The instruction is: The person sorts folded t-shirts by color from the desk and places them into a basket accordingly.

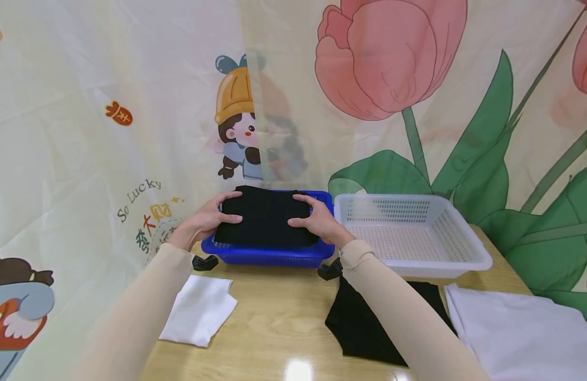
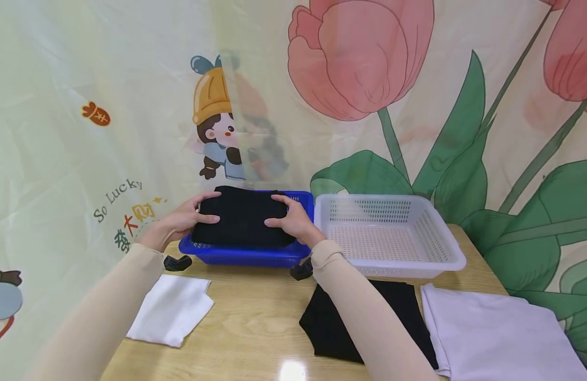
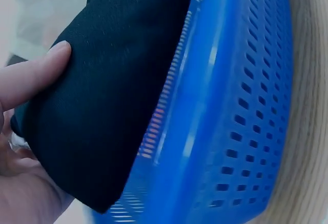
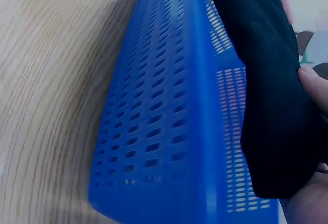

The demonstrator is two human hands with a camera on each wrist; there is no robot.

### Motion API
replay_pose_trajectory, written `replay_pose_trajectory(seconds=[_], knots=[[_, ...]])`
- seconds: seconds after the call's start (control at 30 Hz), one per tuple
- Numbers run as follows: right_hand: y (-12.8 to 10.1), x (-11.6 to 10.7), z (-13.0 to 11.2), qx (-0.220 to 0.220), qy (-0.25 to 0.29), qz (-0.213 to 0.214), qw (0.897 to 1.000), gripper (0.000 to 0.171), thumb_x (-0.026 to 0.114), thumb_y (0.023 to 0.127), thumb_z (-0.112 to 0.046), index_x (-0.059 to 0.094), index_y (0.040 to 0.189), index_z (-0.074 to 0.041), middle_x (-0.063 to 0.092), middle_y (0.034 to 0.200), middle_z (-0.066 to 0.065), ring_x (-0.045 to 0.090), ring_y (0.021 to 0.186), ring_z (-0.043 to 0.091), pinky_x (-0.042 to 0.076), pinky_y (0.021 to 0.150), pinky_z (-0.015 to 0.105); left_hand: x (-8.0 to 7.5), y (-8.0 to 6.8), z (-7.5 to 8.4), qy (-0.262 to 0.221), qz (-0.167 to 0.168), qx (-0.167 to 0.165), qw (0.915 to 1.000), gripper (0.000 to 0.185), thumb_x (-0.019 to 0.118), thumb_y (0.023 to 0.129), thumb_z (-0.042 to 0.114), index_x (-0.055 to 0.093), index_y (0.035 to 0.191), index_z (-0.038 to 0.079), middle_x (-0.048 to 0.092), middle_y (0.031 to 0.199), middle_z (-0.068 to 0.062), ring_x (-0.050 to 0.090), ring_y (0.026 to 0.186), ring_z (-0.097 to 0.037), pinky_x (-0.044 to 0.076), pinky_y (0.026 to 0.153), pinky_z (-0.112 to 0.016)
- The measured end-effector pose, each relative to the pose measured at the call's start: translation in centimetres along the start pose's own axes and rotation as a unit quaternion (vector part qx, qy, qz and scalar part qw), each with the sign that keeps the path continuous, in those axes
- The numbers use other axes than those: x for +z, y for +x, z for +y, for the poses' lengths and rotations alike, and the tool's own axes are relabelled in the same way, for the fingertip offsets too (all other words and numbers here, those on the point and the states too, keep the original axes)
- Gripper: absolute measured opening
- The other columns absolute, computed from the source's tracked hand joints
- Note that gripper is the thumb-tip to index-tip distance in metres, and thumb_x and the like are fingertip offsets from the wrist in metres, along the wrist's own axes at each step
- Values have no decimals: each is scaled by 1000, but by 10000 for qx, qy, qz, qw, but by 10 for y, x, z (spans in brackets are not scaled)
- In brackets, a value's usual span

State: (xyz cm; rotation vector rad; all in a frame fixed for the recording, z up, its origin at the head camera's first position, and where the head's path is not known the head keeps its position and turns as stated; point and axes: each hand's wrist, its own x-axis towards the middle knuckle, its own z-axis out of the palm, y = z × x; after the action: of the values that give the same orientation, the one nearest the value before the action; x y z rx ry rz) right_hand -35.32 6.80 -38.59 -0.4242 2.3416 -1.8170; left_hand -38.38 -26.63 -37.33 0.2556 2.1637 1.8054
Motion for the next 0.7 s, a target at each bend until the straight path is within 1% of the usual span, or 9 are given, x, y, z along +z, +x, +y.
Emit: replay_pose_trajectory(seconds=[0.1,0.17,0.3,0.4,0.47,0.57,0.63,0.67,0.7], knots=[[4,6,11,86,-334,161,9993,76,83,94,-14,48,160,-27,28,173,8,47,146,36,49,112,52,1,9,-15,129,131,-68,9998,84,75,96,-3,37,165,26,40,160,-22,67,118,-31,62,90,-40],[6,10,17,144,-380,206,9990,76,83,94,-12,47,160,-24,27,174,9,44,148,38,48,113,53,3,14,-23,322,228,-86,9992,83,75,95,-3,38,164,25,37,162,-21,64,122,-33,61,90,-37],[12,13,27,312,-382,267,9984,76,82,94,-9,47,161,-21,28,173,11,52,139,36,53,102,43,9,21,-31,486,432,-145,9978,83,77,94,-3,40,163,24,36,162,-20,62,121,-35,61,89,-34],[15,14,31,460,-382,359,9976,74,80,95,-7,47,161,-19,30,172,14,60,113,32,49,82,36,14,26,-33,392,452,-144,9981,83,76,94,-5,39,164,22,39,160,-22,66,116,-34,62,89,-39],[18,15,33,581,-440,480,9962,73,80,95,-5,48,160,-18,32,171,14,58,100,29,46,75,33,17,29,-35,456,459,-130,9978,83,76,94,-6,40,163,21,38,161,-22,68,112,-33,62,89,-40],[21,18,37,671,-516,622,9945,72,80,95,-3,49,159,-16,36,169,16,60,100,31,47,74,31,19,33,-37,695,540,-138,9960,82,77,93,-5,41,163,19,32,165,-21,69,108,-31,62,88,-39],[24,20,40,731,-591,689,9932,72,80,94,-4,50,158,-16,37,168,16,60,110,30,49,77,30,20,35,-40,813,636,-200,9945,82,78,92,-5,43,162,19,33,165,-21,68,107,-31,62,87,-38],[25,21,41,741,-640,714,9926,72,80,94,-4,50,158,-16,38,168,16,59,109,28,49,77,30,21,35,-40,838,674,-234,9939,82,78,92,-5,43,162,19,34,164,-21,69,108,-31,62,87,-38],[26,22,42,775,-674,725,9921,72,81,94,-5,50,158,-16,39,167,17,60,102,28,49,74,31,22,35,-41,841,697,-270,9936,82,78,92,-5,43,162,19,37,163,-22,69,109,-32,62,87,-39]])
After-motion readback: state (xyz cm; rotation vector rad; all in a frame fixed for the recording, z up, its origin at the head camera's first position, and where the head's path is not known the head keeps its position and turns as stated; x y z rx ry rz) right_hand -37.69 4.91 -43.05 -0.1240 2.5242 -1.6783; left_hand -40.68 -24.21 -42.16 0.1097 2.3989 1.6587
